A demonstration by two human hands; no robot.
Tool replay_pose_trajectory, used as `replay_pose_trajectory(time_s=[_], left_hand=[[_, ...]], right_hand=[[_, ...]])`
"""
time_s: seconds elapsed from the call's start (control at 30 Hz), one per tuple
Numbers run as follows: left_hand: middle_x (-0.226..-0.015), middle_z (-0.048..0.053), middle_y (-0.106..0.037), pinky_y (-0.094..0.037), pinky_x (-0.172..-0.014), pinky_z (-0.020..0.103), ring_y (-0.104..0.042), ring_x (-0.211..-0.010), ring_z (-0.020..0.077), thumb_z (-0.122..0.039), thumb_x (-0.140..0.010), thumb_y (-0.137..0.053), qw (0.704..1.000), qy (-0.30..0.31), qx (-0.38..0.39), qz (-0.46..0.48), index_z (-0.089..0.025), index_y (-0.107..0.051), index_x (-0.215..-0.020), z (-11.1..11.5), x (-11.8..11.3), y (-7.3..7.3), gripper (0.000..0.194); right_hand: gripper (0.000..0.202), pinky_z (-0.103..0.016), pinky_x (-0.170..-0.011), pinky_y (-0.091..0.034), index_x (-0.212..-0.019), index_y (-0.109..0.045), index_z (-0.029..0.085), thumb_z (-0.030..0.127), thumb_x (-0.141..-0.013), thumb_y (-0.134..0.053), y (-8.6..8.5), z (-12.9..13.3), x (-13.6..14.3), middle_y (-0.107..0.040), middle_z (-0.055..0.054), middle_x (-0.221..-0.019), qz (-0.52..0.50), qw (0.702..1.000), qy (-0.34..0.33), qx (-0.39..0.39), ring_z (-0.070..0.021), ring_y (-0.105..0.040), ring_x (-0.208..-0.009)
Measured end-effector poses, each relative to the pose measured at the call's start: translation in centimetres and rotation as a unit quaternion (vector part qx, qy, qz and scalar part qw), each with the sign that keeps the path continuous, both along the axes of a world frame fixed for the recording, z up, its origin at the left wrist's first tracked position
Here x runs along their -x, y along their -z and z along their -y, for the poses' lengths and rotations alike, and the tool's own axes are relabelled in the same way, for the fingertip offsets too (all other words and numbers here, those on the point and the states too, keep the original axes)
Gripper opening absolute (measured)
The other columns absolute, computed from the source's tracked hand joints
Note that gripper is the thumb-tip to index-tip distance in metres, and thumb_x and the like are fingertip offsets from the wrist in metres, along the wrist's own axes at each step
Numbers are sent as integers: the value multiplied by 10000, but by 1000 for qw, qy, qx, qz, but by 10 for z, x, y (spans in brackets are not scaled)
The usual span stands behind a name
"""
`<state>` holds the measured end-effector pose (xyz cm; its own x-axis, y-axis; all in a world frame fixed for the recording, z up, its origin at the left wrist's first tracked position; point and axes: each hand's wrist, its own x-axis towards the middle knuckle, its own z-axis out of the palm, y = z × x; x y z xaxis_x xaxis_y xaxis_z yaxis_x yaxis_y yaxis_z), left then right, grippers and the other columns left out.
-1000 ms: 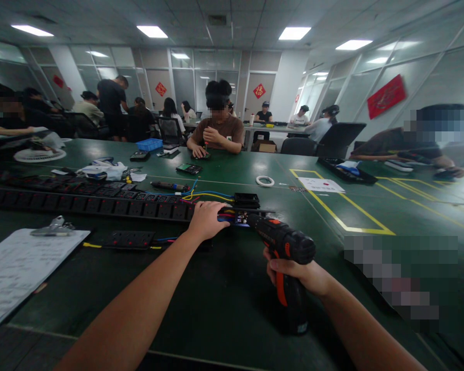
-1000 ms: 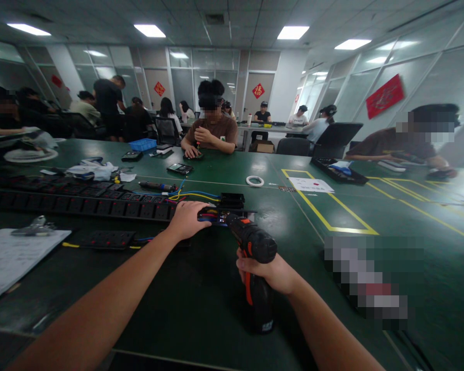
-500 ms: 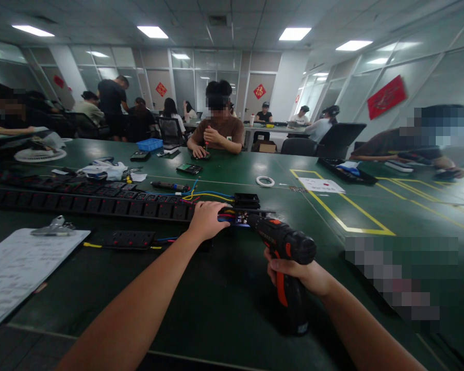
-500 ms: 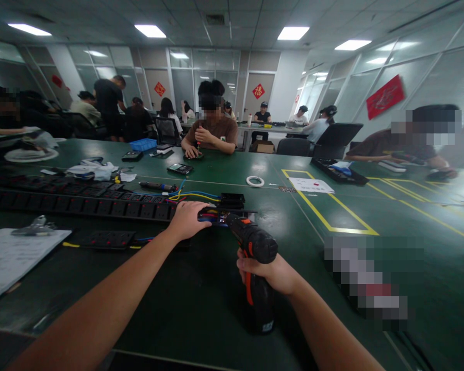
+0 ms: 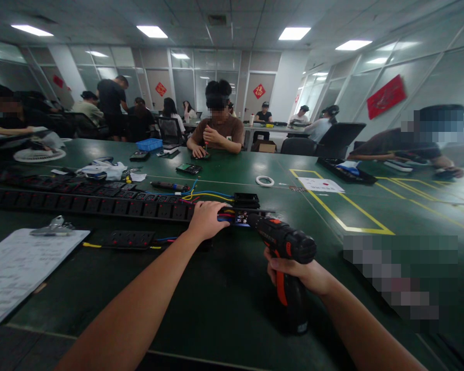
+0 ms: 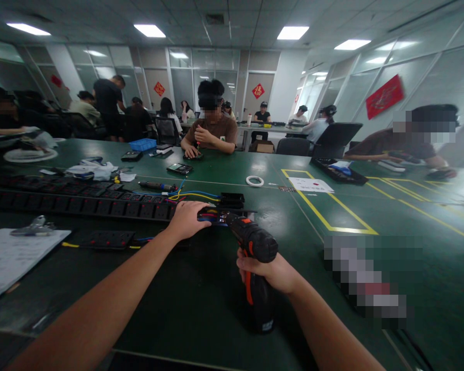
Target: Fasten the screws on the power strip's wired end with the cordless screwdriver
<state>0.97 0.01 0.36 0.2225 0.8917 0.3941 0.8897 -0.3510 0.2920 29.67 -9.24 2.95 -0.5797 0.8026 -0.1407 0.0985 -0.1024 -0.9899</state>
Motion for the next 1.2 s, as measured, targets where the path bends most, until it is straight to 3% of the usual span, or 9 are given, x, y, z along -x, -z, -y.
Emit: replay_pose_trajectory(time_s=[0.4,0.67,0.77,1.0,1.2], left_hand=[[-1402,57,-668,-305,-1141,505,-564,-1308,321,-472,-826,-793,1000,1,-9,-4,-295,-656,-1337,-1,1,1,558],[-1407,56,-667,-305,-1145,494,-565,-1312,317,-467,-815,-806,1000,-4,-9,-4,-286,-662,-1332,0,0,0,566],[-1413,56,-665,-308,-1141,500,-565,-1312,320,-467,-817,-804,1000,-7,-6,-6,-289,-662,-1332,0,0,0,564],[-1418,55,-663,-321,-1135,486,-566,-1312,309,-479,-824,-794,1000,-7,-11,-8,-284,-659,-1331,-1,1,1,560],[-1419,53,-661,-310,-1147,490,-561,-1320,311,-481,-826,-789,1000,-8,-2,-9,-297,-655,-1338,0,0,-1,560]], right_hand=[[479,-277,-596,-492,-927,-621,171,542,-733,-853,-2,1,2,-705,-21,-697,-4,1000,-17,12,-163,-627,-615],[732,-291,-612,-490,-1263,-592,139,605,-752,-830,-3,3,0,-713,-26,-741,0,999,-17,30,-178,-651,-645],[773,-303,-647,-494,-1304,-581,131,618,-756,-825,-3,3,-1,-713,-29,-751,-8,999,-19,29,-186,-662,-676],[601,-288,-631,-479,-1053,-694,127,627,-745,-823,-7,1,1,-709,-40,-730,12,999,-31,31,-171,-641,-651],[461,-299,-650,-499,-899,-658,166,530,-709,-867,-5,2,2,-709,-22,-715,-5,1000,-9,22,-173,-641,-652]])
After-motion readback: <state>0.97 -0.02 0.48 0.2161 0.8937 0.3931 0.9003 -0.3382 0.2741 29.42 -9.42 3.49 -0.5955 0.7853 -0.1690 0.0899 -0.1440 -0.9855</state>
